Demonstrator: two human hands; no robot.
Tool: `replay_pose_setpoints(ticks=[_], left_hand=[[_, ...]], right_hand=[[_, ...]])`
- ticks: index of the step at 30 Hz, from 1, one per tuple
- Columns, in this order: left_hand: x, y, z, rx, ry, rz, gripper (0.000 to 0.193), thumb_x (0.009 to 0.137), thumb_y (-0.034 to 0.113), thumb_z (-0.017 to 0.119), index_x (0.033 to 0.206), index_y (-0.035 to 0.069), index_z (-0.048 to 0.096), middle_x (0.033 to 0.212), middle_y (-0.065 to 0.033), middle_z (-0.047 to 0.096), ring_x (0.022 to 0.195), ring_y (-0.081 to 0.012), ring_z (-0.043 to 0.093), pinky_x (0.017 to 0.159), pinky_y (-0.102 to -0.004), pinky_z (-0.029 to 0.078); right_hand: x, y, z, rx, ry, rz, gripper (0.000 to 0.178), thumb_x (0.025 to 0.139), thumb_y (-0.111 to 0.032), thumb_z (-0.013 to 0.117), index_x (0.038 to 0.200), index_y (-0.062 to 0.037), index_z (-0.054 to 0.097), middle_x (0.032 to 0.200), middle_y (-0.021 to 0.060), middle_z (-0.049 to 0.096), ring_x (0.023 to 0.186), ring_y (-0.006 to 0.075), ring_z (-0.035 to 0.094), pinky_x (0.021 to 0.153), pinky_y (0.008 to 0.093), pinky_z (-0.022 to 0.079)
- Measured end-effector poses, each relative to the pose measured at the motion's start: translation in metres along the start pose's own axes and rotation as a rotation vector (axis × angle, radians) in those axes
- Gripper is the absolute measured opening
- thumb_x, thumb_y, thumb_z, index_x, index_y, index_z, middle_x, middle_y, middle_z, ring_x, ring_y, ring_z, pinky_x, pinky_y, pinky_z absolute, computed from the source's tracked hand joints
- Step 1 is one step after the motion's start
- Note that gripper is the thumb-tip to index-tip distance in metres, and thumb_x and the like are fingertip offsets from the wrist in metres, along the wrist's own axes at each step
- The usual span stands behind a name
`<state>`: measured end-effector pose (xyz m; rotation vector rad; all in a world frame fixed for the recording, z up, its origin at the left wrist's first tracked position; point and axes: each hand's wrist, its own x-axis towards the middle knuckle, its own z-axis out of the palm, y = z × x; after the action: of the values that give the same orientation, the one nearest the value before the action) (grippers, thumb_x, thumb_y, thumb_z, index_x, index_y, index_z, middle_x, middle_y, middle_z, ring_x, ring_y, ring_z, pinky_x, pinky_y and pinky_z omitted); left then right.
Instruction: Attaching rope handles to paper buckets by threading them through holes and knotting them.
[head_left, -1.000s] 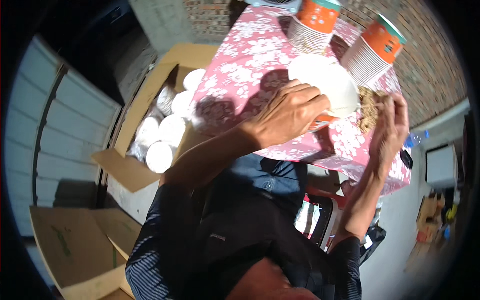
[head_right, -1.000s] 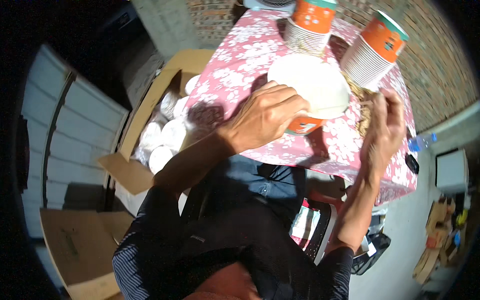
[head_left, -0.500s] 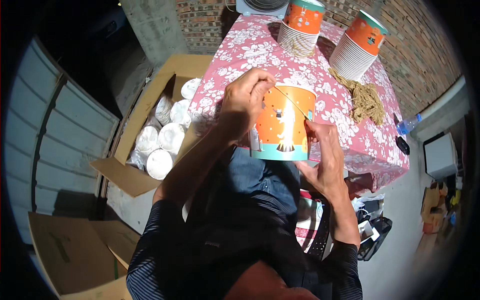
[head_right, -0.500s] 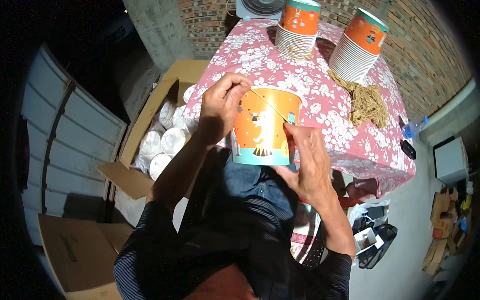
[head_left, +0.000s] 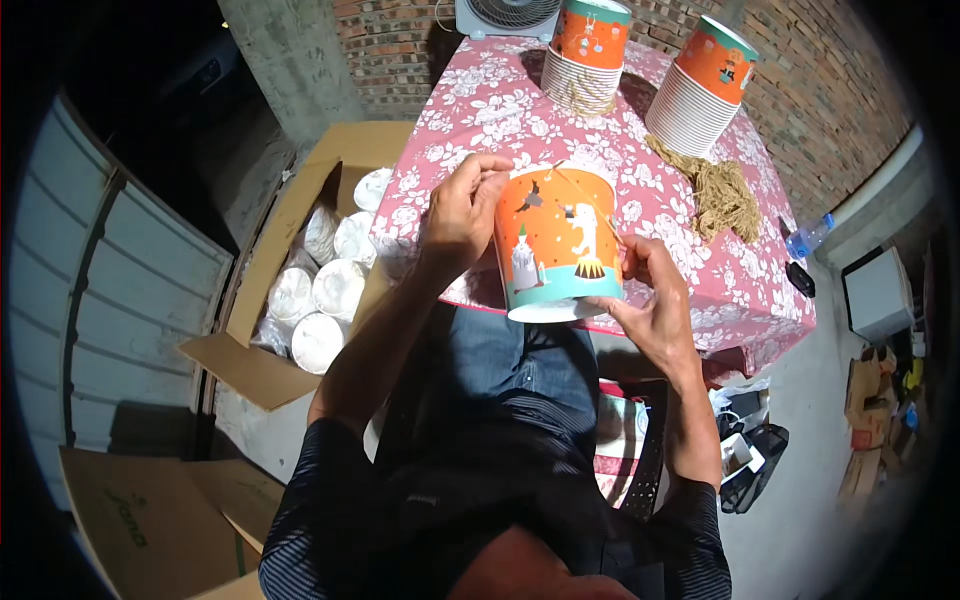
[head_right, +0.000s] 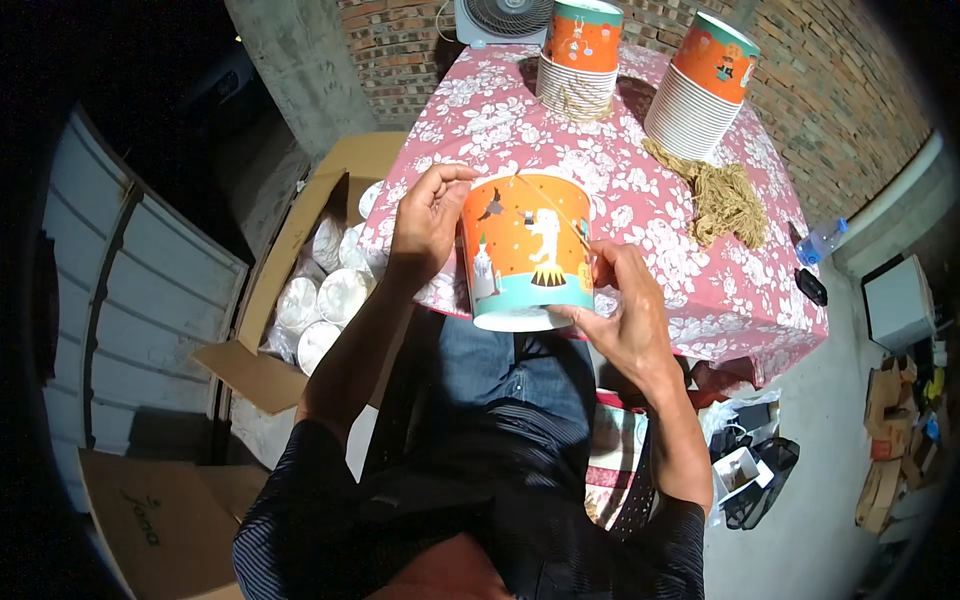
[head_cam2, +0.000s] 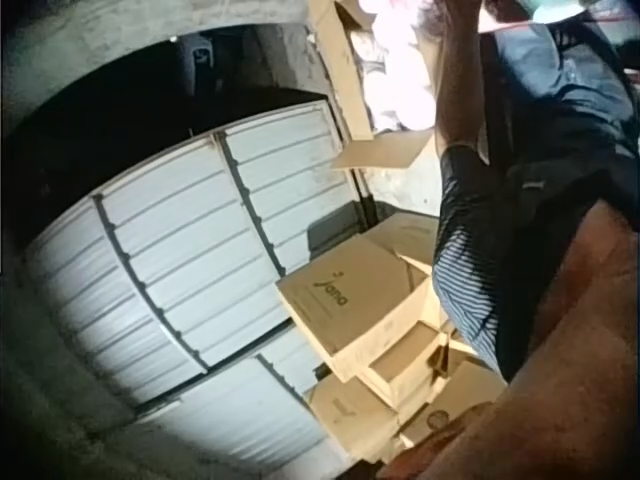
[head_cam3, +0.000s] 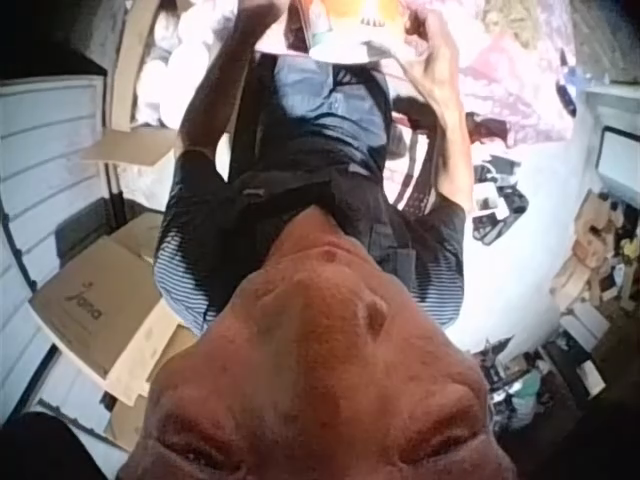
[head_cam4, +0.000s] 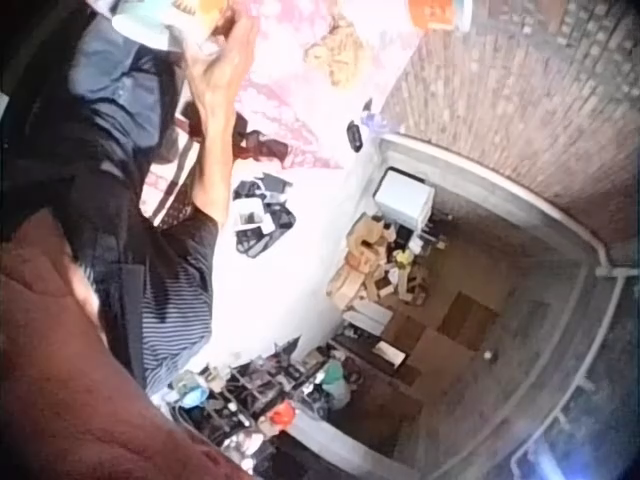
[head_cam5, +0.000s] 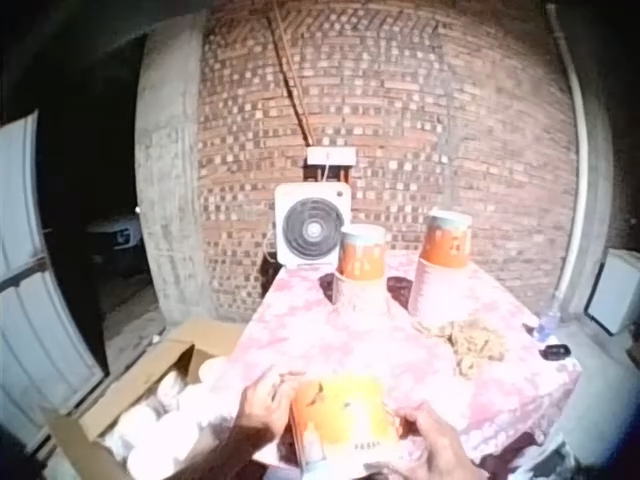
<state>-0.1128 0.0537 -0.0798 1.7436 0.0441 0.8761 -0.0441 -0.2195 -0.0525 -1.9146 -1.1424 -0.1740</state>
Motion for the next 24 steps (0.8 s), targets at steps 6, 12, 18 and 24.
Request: replay_pose_setpoints(ticks=[6,12,18,24], left_hand=[[-0.002,-0.035,-0.013,0.346,0.112,0.088,0.020,0.105,0.012,0.061,0.119,-0.002,0.064,0.103,-0.0200,0.073,0.095,-0.0310,0.074,0.082,-0.0388,0.057],[-0.015,-0.077,-0.004,0.486,0.068,0.071,0.022,0.101,0.013,0.065,0.118,0.000,0.063,0.104,-0.0191,0.072,0.094,-0.0352,0.072,0.082,-0.0440,0.056],[-0.015,-0.074,0.004,0.654,0.023,0.172,0.021,0.096,0.015,0.070,0.113,0.005,0.063,0.094,-0.0128,0.071,0.091,-0.0354,0.067,0.081,-0.0463,0.052],[-0.021,-0.078,-0.005,0.662,0.018,0.214,0.023,0.091,0.012,0.075,0.110,0.008,0.064,0.094,-0.0087,0.070,0.091,-0.0320,0.067,0.080,-0.0435,0.052]], right_hand=[[0.010,0.012,0.004,0.179,0.105,0.195,0.050,0.081,-0.015,0.092,0.113,-0.0017,0.057,0.084,0.0012,0.056,0.074,0.0100,0.056,0.069,0.0279,0.051],[0.025,0.034,-0.013,0.264,0.213,0.380,0.032,0.092,-0.023,0.083,0.103,-0.0022,0.062,0.081,-0.0014,0.062,0.072,0.0045,0.055,0.062,0.0219,0.043],[0.074,0.047,-0.055,0.573,0.375,0.505,0.051,0.102,-0.043,0.067,0.118,0.0057,0.067,0.101,0.0109,0.072,0.090,0.0161,0.071,0.078,0.0335,0.061],[0.211,0.067,-0.095,0.744,0.380,0.351,0.058,0.105,-0.041,0.065,0.133,0.0091,0.059,0.103,0.0155,0.071,0.082,0.0198,0.071,0.077,0.0338,0.062]])
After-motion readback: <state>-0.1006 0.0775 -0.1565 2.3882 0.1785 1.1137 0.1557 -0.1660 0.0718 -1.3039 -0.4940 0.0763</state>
